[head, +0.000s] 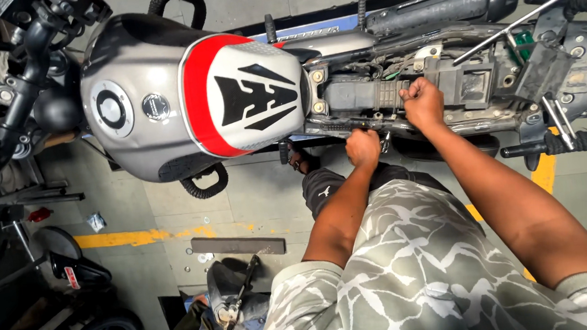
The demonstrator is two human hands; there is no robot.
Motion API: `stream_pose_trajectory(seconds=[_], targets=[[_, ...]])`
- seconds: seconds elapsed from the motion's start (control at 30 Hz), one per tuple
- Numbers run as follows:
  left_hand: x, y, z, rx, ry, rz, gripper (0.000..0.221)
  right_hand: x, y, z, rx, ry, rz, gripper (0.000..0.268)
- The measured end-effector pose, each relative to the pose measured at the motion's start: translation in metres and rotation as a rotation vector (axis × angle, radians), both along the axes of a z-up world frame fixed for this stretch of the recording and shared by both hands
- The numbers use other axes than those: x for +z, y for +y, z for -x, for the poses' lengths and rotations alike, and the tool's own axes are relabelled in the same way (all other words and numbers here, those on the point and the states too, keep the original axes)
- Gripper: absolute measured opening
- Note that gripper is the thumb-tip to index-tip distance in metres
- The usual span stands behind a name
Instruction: The person works on a motorcycle on a service lift, using a green-handled tool to loosen fasteners around the air filter housing under the seat area. They pull the pleated air filter out of its frame, carry it across the workshop, and then blow dust off the filter element using a compressed air gun.
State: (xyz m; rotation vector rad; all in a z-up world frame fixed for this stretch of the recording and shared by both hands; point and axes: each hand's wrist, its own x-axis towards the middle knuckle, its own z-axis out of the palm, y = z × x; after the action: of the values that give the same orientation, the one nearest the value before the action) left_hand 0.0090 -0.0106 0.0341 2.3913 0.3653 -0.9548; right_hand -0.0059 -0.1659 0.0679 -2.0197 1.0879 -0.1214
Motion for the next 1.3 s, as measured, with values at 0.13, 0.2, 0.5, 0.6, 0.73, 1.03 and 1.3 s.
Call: stream_pose_trajectory(seconds=[0.13,0.2,0.5,0.6,0.73,1.03,1.3], targets=[[0.018,-0.001,-0.013,0.015,0.089,0.054,0.039,-0.004,-0.002,0.002,0.001,0.065,0.017,0.034],[0.005,-0.006,-0.011,0.005,0.116,0.002,0.036,-0.009,-0.002,0.002,0.011,0.05,0.044,0.034],[0.012,-0.004,-0.015,0.051,0.125,0.041,0.04,-0.008,-0.004,0.001,0.002,0.04,0.001,0.033],[-0.012,-0.004,-0.005,0.072,0.073,0.067,0.039,-0.002,-0.005,-0.002,-0.004,0.088,-0.012,0.033],[-0.023,-0.003,-0.004,0.029,0.058,0.05,0.039,-0.001,-0.006,-0.002,0.0,0.094,-0.021,0.032],[-0.035,0.002,-0.007,0.006,0.09,0.095,0.039,-0.001,-0.008,-0.005,0.002,0.116,-0.031,0.032],[-0.001,0.006,-0.017,-0.001,0.168,0.189,0.037,0.013,-0.012,-0.02,-0.064,0.158,-0.257,0.027]])
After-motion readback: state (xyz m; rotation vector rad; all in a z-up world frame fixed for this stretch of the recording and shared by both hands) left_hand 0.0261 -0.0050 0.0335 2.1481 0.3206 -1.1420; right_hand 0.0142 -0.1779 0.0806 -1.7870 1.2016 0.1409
